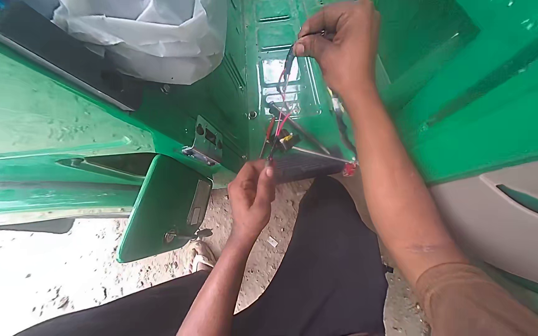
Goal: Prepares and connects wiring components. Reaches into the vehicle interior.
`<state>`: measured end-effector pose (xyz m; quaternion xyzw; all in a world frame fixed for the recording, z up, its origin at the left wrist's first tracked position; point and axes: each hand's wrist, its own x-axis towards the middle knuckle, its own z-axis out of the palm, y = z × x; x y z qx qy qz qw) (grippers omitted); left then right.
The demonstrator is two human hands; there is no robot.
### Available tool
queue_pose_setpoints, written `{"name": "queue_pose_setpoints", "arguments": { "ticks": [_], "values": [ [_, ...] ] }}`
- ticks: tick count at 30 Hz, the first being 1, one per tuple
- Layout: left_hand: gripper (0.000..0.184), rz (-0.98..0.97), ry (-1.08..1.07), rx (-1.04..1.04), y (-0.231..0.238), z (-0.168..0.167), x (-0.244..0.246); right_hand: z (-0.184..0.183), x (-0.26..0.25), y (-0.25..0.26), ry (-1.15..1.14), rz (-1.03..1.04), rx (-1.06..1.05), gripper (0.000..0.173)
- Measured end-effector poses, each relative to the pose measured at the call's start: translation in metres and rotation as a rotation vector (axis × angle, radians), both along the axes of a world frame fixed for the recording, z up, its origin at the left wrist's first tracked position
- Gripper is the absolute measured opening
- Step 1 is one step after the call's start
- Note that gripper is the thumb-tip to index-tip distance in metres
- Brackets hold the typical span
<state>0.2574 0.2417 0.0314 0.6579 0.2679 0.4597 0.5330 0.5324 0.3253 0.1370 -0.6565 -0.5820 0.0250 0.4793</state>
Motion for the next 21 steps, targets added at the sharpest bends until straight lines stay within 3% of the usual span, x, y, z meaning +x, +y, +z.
{"name": "queue_pose_setpoints", "arguments": {
  "ticks": [6, 10, 13, 15, 18, 21],
  "values": [
    [0.024, -0.023, -0.128, -0.1, 0.005, -0.01, -0.009, -0.053, -0.003, 0.003, 0.054, 0.045, -0.205, 0.017],
    [0.024, -0.004, -0.129, -0.096, 0.006, -0.008, -0.013, -0.065, -0.014, -0.013, -0.11, 0.025, -0.401, 0.023],
    [0.025, -0.019, -0.099, -0.1, 0.009, -0.001, -0.014, -0.055, -0.034, -0.045, -0.195, 0.078, -0.178, 0.019],
    [0.025, -0.024, -0.085, -0.094, 0.013, 0.003, -0.016, -0.043, -0.05, -0.063, -0.167, 0.298, 0.033, 0.015],
    [0.025, -0.058, -0.082, -0.106, 0.016, 0.005, -0.018, -0.027, -0.067, -0.075, -0.242, 0.587, 0.024, 0.018],
    [0.025, -0.102, -0.101, -0.126, 0.019, 0.008, -0.018, -0.025, -0.069, -0.071, -0.333, 0.682, -0.041, 0.017]
  ]
}}
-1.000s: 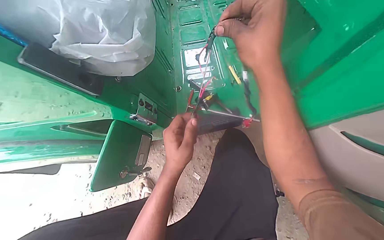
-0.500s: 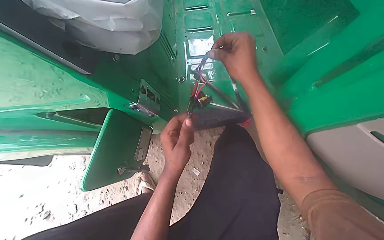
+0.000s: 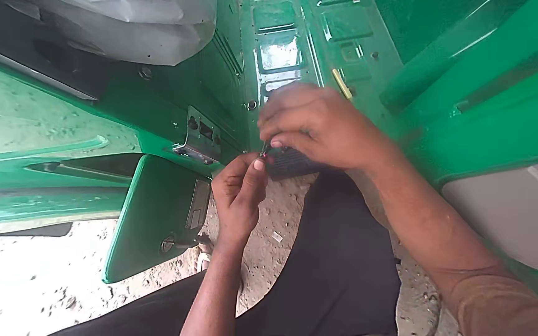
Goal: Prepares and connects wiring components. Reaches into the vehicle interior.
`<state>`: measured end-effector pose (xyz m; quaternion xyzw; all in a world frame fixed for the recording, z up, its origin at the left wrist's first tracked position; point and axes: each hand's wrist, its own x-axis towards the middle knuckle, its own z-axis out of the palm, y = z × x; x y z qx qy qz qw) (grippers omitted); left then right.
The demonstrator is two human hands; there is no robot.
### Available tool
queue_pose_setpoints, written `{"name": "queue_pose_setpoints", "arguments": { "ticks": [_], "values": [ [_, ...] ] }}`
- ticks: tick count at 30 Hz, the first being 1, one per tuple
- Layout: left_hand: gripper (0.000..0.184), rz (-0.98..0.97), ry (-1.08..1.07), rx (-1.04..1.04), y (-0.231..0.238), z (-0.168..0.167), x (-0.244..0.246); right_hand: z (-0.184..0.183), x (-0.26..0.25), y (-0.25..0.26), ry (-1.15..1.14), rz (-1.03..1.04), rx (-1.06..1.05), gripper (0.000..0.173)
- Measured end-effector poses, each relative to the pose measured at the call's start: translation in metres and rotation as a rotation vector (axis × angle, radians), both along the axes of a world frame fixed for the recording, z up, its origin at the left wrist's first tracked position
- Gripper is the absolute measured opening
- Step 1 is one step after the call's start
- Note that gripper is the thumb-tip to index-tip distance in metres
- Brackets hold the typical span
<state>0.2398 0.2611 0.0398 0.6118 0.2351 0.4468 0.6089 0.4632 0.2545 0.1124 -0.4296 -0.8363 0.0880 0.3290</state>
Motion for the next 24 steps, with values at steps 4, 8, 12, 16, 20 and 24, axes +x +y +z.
{"name": "queue_pose_setpoints", "arguments": {
  "ticks": [4, 8, 12, 16, 20, 24],
  "values": [
    [0.025, -0.064, -0.045, -0.036, 0.007, 0.005, -0.004, -0.007, 0.002, 0.003, 0.157, 0.063, -0.048, 0.012],
    [0.024, -0.107, -0.052, -0.048, 0.01, 0.008, -0.005, -0.018, 0.001, 0.002, 0.337, 0.062, -0.125, 0.009],
    [0.022, -0.065, -0.009, 0.019, 0.009, 0.006, -0.006, -0.024, -0.003, -0.002, 0.359, 0.015, -0.091, 0.01],
    [0.021, 0.01, 0.08, 0.164, 0.009, 0.008, -0.009, -0.02, -0.004, -0.006, 0.254, -0.021, -0.025, 0.01],
    [0.022, 0.125, 0.246, 0.349, 0.007, 0.01, -0.012, -0.012, -0.003, -0.016, 0.015, -0.073, 0.021, 0.014],
    [0.022, 0.198, 0.365, 0.495, 0.004, 0.015, -0.014, -0.015, -0.005, -0.026, 0.115, -0.09, 0.059, 0.012]
  ]
}}
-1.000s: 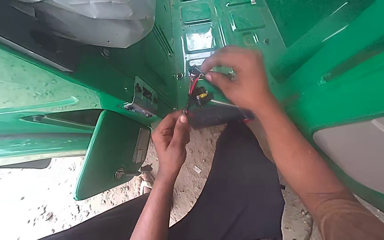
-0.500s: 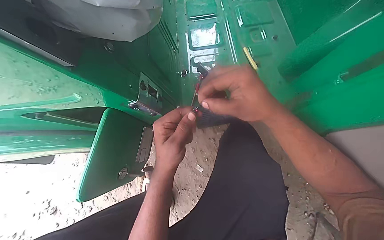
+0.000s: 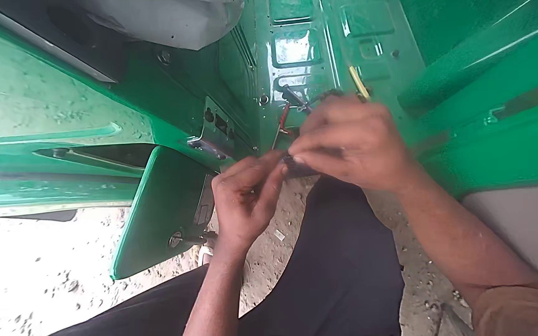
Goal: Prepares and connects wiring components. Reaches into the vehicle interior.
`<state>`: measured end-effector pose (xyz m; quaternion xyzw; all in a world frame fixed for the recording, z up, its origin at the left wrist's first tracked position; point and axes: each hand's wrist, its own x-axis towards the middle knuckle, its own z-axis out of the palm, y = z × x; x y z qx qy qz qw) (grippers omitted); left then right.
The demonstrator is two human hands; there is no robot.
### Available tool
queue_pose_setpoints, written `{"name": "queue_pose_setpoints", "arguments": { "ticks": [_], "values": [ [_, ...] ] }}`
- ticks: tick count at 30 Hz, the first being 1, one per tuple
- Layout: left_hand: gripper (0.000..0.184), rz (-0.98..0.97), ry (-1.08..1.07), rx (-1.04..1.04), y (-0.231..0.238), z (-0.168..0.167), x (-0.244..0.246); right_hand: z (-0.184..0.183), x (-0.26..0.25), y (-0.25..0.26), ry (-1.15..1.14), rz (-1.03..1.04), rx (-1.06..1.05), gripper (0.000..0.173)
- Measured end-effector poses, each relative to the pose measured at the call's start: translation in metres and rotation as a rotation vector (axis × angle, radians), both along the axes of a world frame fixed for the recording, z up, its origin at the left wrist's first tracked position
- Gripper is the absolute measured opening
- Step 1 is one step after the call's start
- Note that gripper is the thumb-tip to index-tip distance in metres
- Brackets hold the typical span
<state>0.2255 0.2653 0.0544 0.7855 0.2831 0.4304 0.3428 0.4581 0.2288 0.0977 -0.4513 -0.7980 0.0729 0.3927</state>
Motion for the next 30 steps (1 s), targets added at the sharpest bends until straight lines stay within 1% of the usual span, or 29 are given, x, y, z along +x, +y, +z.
{"name": "queue_pose_setpoints", "arguments": {
  "ticks": [3, 7, 11, 14, 18, 20, 24, 26, 28, 29, 30],
  "values": [
    [0.023, 0.043, 0.023, 0.079, -0.004, -0.003, 0.002, -0.005, -0.003, -0.008, 0.031, -0.08, 0.037, 0.009],
    [0.023, 0.068, 0.038, 0.159, -0.008, -0.01, 0.004, -0.008, 0.004, -0.014, -0.052, -0.122, 0.088, 0.011],
    [0.023, 0.082, 0.046, 0.175, -0.008, -0.013, 0.002, -0.007, 0.012, -0.019, -0.092, -0.103, 0.14, 0.011],
    [0.023, 0.088, 0.03, 0.181, -0.008, -0.014, 0.0, -0.003, 0.014, -0.02, -0.11, -0.149, 0.197, 0.009],
    [0.024, 0.09, 0.016, 0.145, -0.008, -0.014, -0.003, 0.0, 0.02, -0.02, -0.135, -0.184, 0.233, 0.009],
    [0.025, 0.061, -0.014, 0.072, -0.007, -0.014, -0.002, 0.0, 0.021, -0.021, -0.16, -0.207, 0.217, 0.012],
    [0.027, -0.042, -0.085, -0.074, -0.006, -0.015, 0.002, 0.003, 0.021, -0.018, -0.164, -0.277, 0.165, 0.023],
    [0.027, -0.076, -0.1, -0.097, -0.006, -0.016, 0.003, 0.006, 0.026, -0.017, -0.171, -0.261, 0.127, 0.029],
    [0.028, -0.088, -0.084, -0.07, -0.005, -0.017, 0.002, 0.007, 0.031, -0.016, -0.201, -0.211, 0.073, 0.039],
    [0.028, -0.086, -0.074, -0.059, -0.005, -0.017, 0.002, 0.005, 0.032, -0.015, -0.226, -0.192, 0.057, 0.04],
    [0.028, -0.083, -0.066, -0.052, -0.005, -0.017, 0.002, 0.003, 0.033, -0.016, -0.238, -0.175, 0.06, 0.034]
  ]
}}
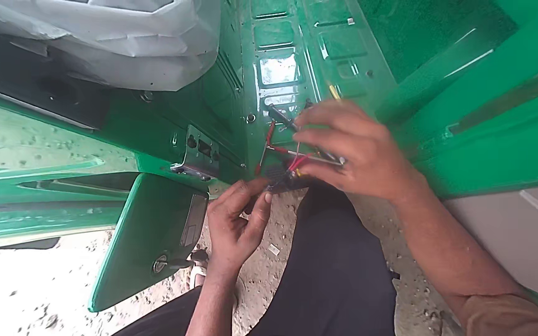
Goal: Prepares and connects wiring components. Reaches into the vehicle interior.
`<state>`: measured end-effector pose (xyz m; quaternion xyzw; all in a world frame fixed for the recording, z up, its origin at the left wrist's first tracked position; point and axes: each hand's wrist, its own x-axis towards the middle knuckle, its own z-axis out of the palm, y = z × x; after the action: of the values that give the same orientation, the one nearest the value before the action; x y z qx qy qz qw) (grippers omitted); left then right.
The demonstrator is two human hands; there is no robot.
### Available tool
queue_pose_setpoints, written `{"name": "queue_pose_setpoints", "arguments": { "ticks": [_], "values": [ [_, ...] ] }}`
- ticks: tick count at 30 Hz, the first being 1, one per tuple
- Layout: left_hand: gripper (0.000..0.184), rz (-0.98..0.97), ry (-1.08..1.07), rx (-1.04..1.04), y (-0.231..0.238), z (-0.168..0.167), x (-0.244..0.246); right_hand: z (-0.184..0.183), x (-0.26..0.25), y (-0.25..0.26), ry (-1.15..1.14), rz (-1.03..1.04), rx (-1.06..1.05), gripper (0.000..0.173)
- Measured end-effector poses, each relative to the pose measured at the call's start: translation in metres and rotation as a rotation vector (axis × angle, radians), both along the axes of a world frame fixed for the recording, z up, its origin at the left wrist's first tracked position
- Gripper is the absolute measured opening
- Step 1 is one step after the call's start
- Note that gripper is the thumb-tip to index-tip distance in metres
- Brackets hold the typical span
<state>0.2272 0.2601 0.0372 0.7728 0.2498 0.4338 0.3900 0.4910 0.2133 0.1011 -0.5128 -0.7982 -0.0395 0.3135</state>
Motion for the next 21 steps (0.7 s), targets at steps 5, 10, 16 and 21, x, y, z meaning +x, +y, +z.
{"name": "queue_pose_setpoints", "arguments": {
  "ticks": [5, 10, 16, 21],
  "values": [
    [0.028, -0.049, -0.047, -0.107, 0.0, 0.001, -0.001, -0.005, -0.003, -0.003, 0.053, 0.067, 0.105, 0.014],
    [0.034, -0.033, 0.039, -0.097, -0.003, 0.007, 0.007, 0.008, -0.004, -0.012, 0.113, 0.084, 0.01, 0.018],
    [0.035, 0.115, 0.219, 0.254, -0.018, 0.045, 0.037, 0.016, -0.019, -0.016, 0.153, 0.076, -0.03, 0.011],
    [0.016, 0.126, 0.085, 0.042, -0.019, 0.035, 0.046, 0.009, -0.022, -0.012, 0.542, 0.118, -0.187, 0.005]
  ]
}}
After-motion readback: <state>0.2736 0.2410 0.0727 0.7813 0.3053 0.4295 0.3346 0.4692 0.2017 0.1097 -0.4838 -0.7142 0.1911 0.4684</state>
